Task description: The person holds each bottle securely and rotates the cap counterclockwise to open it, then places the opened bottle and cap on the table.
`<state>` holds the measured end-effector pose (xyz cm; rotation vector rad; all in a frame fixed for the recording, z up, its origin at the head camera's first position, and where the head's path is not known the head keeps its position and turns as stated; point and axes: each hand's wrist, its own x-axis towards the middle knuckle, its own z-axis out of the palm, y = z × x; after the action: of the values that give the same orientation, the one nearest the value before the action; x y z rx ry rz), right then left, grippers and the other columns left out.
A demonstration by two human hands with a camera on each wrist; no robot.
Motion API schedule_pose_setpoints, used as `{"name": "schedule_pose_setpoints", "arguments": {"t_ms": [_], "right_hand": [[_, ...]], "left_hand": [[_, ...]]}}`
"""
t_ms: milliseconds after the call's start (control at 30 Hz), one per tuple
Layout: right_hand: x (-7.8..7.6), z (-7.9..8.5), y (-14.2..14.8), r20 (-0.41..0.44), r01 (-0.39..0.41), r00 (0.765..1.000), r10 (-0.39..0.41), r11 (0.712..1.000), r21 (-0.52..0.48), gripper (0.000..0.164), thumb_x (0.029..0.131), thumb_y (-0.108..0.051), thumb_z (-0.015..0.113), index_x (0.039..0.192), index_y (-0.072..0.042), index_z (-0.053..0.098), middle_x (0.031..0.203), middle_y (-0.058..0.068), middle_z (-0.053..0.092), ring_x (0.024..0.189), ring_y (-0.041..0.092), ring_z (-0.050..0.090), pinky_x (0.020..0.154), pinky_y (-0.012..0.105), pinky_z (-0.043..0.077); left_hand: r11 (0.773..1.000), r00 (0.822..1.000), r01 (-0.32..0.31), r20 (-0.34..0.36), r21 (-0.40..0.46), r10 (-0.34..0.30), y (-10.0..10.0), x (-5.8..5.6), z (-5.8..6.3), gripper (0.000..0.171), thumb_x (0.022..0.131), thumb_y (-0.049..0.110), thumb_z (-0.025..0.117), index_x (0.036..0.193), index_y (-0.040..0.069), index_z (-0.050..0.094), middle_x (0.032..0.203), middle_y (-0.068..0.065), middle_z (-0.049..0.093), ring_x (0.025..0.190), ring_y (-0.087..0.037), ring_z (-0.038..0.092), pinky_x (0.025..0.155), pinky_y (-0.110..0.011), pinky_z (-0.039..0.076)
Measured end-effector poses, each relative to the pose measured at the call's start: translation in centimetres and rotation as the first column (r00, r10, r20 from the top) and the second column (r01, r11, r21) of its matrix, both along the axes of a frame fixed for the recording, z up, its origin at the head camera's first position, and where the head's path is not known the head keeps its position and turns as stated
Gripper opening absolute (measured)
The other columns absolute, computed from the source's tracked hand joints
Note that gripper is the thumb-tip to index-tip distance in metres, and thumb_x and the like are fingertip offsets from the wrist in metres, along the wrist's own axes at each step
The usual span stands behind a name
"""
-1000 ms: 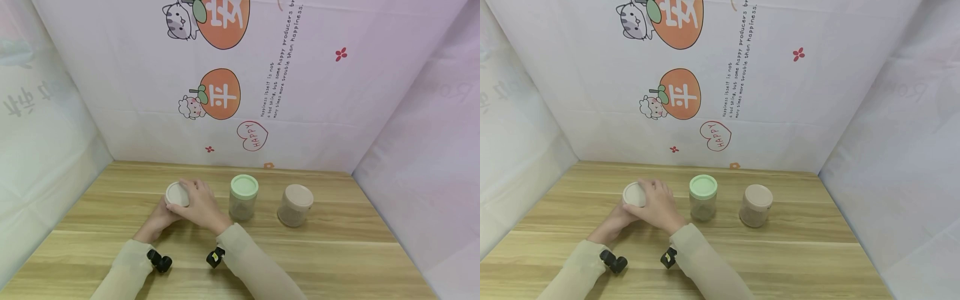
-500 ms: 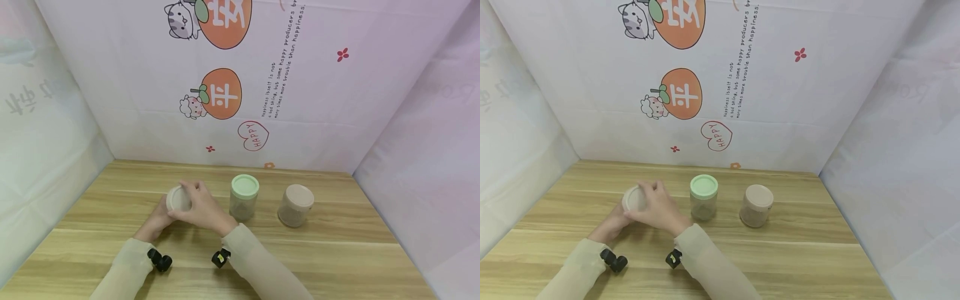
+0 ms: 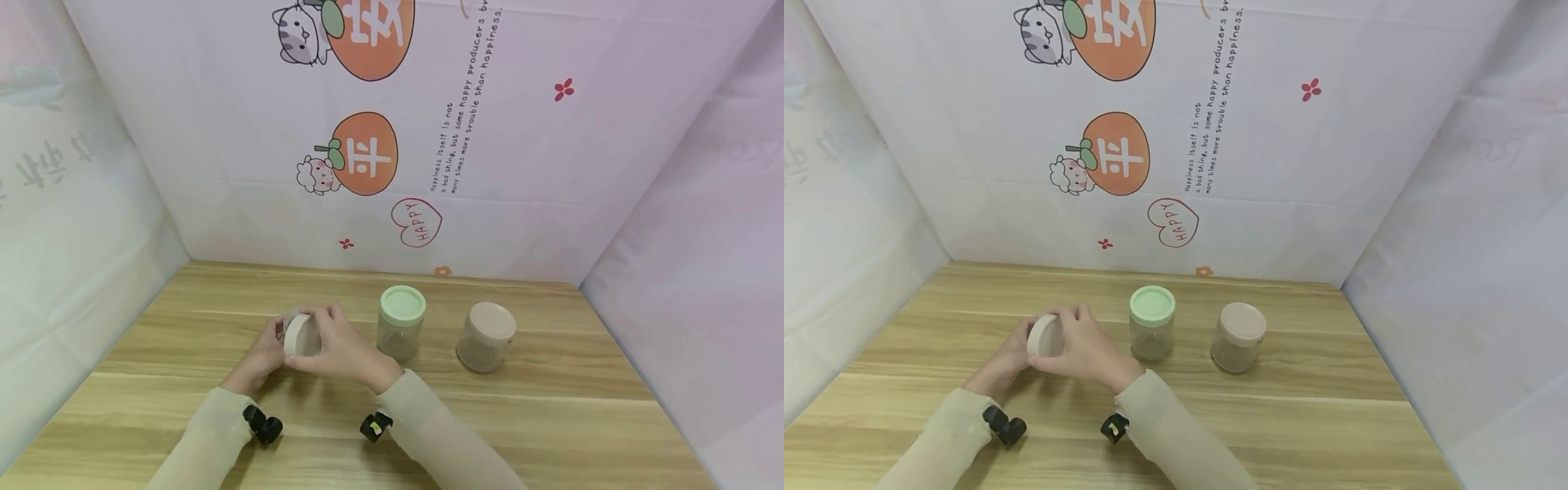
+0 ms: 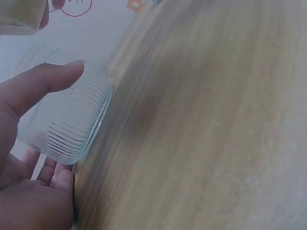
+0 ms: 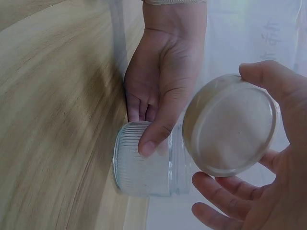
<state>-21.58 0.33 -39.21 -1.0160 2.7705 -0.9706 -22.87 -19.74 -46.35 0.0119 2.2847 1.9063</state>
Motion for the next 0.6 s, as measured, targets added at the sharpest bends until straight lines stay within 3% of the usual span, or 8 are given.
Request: {"name": "schedule_pose_setpoints", "arguments": {"t_ms": [200, 367, 600], "right_hand": [[0.4, 0.1, 1.2, 0.011, -0.033, 0.999, 0.032, 0.997, 0.069, 0.087, 0.083, -0.069, 0.067, 0.149, -0.019, 0.041, 0.139, 0.009, 0.05, 0.109, 0.015, 0.055, 0.082, 0.033, 0.052], [0.3, -0.3, 2.0, 0.054, -0.089, 0.995, 0.087, 0.995, 0.036, 0.092, 0.083, -0.07, 0.067, 0.148, -0.011, 0.041, 0.135, 0.004, 0.056, 0.117, 0.017, 0.057, 0.092, 0.034, 0.051], [0.0, -1.2, 2.8, 0.115, -0.151, 0.982, 0.147, 0.988, 0.024, 0.087, 0.081, -0.07, 0.069, 0.143, -0.015, 0.042, 0.128, -0.001, 0.057, 0.118, 0.016, 0.056, 0.092, 0.031, 0.05]], "left_hand": [[1.0, 1.0, 0.01, 0.007, 0.017, -0.01, -0.1, -0.1, -0.2, 0.086, 0.091, 0.004, 0.068, 0.153, -0.006, 0.009, 0.155, -0.028, 0.021, 0.145, -0.044, 0.022, 0.118, -0.053, 0.021], [1.0, 1.0, 0.005, 0.012, 0.007, -0.005, -0.2, -0.3, -0.4, 0.091, 0.09, 0.013, 0.075, 0.153, -0.004, 0.011, 0.155, -0.028, 0.022, 0.144, -0.044, 0.022, 0.118, -0.053, 0.022], [1.0, 1.0, 0.001, 0.026, -0.008, 0.0, -0.1, -0.3, -0.3, 0.094, 0.088, 0.017, 0.078, 0.152, -0.003, 0.012, 0.157, -0.028, 0.018, 0.147, -0.046, 0.016, 0.117, -0.054, 0.02]]}}
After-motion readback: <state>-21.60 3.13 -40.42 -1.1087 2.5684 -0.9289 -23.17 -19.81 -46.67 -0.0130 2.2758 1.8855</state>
